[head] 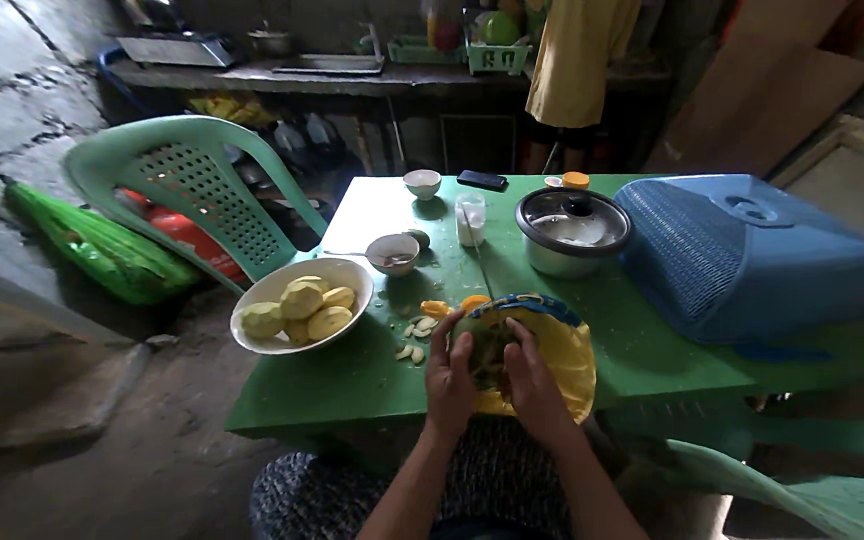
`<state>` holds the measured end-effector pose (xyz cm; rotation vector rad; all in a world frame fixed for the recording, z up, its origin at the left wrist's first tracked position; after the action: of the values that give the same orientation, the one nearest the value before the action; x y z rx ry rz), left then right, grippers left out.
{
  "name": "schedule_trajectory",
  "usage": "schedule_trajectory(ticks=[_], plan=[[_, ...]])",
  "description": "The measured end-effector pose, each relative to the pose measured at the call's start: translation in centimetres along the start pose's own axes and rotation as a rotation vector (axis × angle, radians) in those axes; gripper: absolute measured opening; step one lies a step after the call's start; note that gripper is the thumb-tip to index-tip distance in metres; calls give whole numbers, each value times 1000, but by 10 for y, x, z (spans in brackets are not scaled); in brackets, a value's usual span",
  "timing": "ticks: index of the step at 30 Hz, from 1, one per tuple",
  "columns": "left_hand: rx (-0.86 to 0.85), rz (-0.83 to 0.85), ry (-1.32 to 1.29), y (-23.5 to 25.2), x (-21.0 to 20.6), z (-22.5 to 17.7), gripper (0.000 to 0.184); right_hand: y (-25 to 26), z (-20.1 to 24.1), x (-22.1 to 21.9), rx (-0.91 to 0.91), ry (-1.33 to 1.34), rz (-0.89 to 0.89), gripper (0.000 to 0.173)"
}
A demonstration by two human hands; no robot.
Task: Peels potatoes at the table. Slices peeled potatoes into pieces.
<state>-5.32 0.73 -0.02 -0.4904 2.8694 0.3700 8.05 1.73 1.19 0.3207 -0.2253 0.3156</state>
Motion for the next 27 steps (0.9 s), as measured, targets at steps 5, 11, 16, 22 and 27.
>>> schedule_trajectory(ticks=[5,11,16,22,27], plan=[[-16,-72,117,10,7,-4,50,-31,6,-9,163,-263,23,78],[-30,-138,283,0,5,-10,47,-36,7,-11,230,-374,2,81],[-47,-139,385,-2,4,-5,55,-28,6,-12,178,-334,1,75],[-42,-87,319,-3,4,-1,47,-10,6,-11,100,-134,72,65],[-239,39,321,-13,4,-1,58,8,0,1,-36,-39,52,57]])
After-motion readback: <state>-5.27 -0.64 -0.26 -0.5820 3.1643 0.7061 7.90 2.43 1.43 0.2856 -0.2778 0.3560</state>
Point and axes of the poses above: each hand's wrist, its own y-axis towards the middle knuckle, its own x-axis out of the back of the hand, z = x × y, the point moved 3 cm from there along y, towards the middle knuckle, and after that the axes turned 9 degrees about x, right-handed, at the moved point
